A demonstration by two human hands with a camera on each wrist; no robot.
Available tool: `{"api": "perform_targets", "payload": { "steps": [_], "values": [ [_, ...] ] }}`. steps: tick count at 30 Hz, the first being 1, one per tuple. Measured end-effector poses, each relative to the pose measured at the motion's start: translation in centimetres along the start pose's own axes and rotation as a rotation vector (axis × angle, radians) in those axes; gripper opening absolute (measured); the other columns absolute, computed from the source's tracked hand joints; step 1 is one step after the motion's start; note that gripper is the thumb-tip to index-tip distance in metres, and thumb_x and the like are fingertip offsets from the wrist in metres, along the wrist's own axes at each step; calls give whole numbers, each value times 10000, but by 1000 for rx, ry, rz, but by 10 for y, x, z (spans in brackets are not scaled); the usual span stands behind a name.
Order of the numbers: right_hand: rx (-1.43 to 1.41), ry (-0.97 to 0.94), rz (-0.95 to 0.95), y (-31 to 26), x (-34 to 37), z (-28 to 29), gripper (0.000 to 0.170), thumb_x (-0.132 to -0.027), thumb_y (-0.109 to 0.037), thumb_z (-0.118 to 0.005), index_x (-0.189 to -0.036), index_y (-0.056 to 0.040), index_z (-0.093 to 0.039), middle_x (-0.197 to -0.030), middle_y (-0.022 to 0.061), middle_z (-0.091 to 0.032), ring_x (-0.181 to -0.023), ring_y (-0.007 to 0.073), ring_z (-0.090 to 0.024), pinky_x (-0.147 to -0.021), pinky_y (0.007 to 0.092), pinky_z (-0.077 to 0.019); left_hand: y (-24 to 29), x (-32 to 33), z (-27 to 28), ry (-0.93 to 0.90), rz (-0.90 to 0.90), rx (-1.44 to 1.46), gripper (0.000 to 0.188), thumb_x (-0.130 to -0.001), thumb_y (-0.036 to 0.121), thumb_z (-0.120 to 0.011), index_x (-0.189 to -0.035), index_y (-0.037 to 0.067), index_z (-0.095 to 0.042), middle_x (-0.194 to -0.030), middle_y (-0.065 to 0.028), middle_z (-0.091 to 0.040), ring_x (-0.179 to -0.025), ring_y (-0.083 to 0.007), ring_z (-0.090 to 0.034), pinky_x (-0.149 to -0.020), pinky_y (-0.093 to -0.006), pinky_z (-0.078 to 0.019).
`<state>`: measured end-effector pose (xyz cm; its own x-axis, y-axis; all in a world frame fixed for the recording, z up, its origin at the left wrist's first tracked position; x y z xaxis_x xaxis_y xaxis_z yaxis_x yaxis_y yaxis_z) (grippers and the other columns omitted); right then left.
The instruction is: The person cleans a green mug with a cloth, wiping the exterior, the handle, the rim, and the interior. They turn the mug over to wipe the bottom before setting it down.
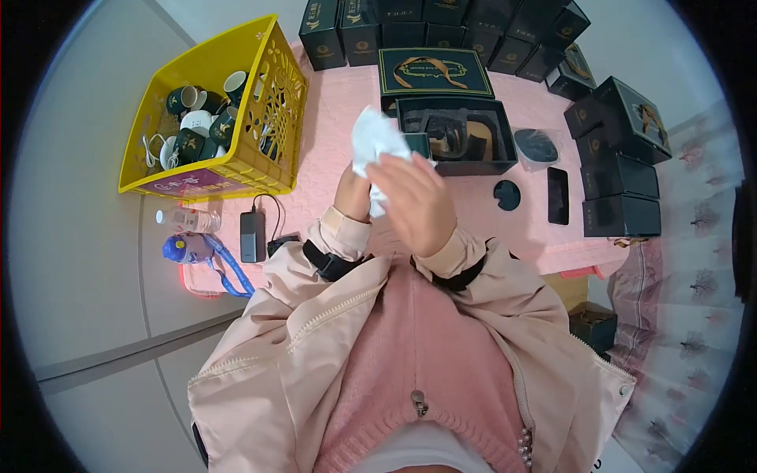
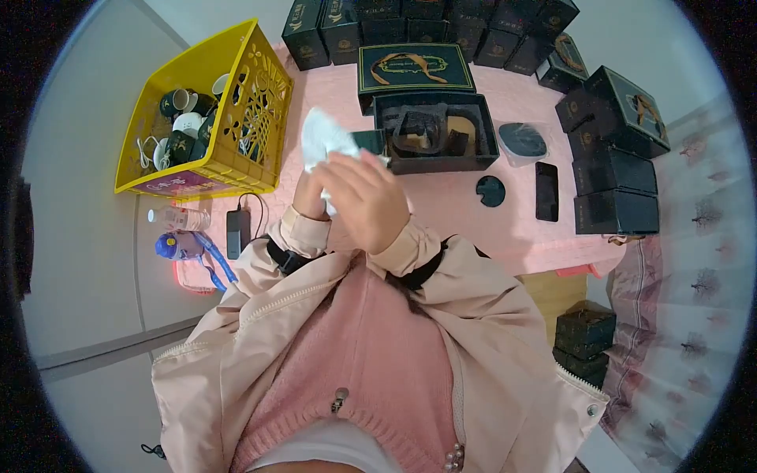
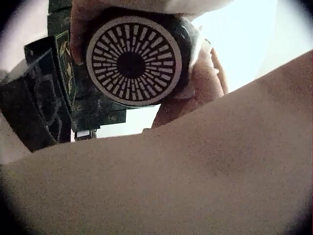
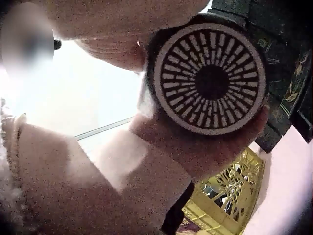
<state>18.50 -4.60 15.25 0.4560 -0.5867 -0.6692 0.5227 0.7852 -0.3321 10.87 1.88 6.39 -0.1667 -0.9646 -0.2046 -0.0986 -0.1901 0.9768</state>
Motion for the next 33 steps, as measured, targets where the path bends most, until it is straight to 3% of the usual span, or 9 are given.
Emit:
{"api": "perform_targets", "payload": {
  "steps": [7, 10, 14, 15, 18, 19, 22, 24, 33],
  "values": [
    [-229, 263, -154, 36, 15, 22, 304, -748, -16, -455, -1049, 8, -493, -1086, 171, -491, -1019, 287, -467, -880, 342, -336, -14, -3, 1, 73, 191, 361, 451, -890, 373, -321, -1039, -23, -478, -962, -77, -538, -838, -122, -506, -747, -239, -409],
    [-672, 414, -679, 85, 43, 8, 283, -790, -7, -412, -1063, 22, -482, -1116, 158, -482, -1028, 254, -463, -878, 310, -337, -7, -2, -4, 70, 178, 364, 458, -890, 375, -319, -1052, -24, -474, -965, -77, -538, -834, -123, -511, -749, -235, -409],
    [-893, 488, -833, 104, 54, -3, 296, -790, 0, -409, -1078, 28, -471, -1130, 145, -478, -1049, 235, -449, -888, 313, -331, -12, 0, -10, 39, 233, 448, 465, -888, 381, -318, -1077, -18, -464, -988, -84, -537, -868, -137, -519, -776, -244, -410],
    [-894, 488, -831, 103, 54, -3, 296, -790, 0, -409, -1078, 28, -471, -1130, 145, -478, -1049, 235, -449, -888, 313, -331, -18, 1, -11, 43, 290, 537, 464, -887, 381, -319, -1086, -15, -459, -1003, -91, -535, -884, -147, -522, -789, -255, -411],
    [-431, 400, -248, 45, 26, 24, 302, -786, 7, -410, -1082, 18, -471, -1125, 140, -488, -1054, 241, -452, -900, 314, -325, -21, -2, -13, 43, 343, 629, 467, -887, 381, -312, -1108, -8, -444, -1034, -105, -527, -921, -169, -522, -818, -277, -410],
    [-431, 401, -253, 39, 25, 26, 302, -786, 7, -410, -1082, 18, -471, -1125, 140, -488, -1054, 241, -452, -900, 314, -325, -20, -2, -11, 44, 339, 633, 471, -888, 382, -304, -1121, -6, -435, -1050, -114, -521, -943, -181, -519, -834, -289, -408],
    [-139, 70, 29, -4, 8, 12, 296, -784, 8, -412, -1071, 10, -483, -1112, 133, -503, -1050, 254, -460, -920, 317, -311, -17, -3, -14, -51, 315, 800, 489, -888, 390, -284, -1145, -4, -415, -1078, -129, -510, -969, -204, -515, -855, -309, -405],
    [-159, 132, -5, 4, 5, 22, 291, -783, 7, -414, -1064, 9, -490, -1099, 129, -509, -1036, 244, -467, -917, 318, -315, -5, -2, -24, -236, 269, 1128, 514, -886, 406, -260, -1165, -4, -396, -1101, -142, -497, -979, -225, -514, -864, -325, -404],
    [-604, 281, -527, 69, 24, 31, 278, -800, -28, -429, -1068, 5, -497, -1025, 87, -531, -902, 143, -493, -822, 265, -379, 5, 7, -30, -327, 329, 1230, 564, -873, 444, -231, -1185, -2, -377, -1138, -161, -471, -1007, -265, -498, -868, -369, -404]
  ]
}}
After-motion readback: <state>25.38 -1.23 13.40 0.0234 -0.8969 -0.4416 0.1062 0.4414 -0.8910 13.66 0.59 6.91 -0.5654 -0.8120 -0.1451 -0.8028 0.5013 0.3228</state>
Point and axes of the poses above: each hand's wrist, its own x-axis away from the middle knuckle, its own z-axis out of the back of the hand, y = z × x, the point moved 9 cm from there along -x, towards the middle knuckle
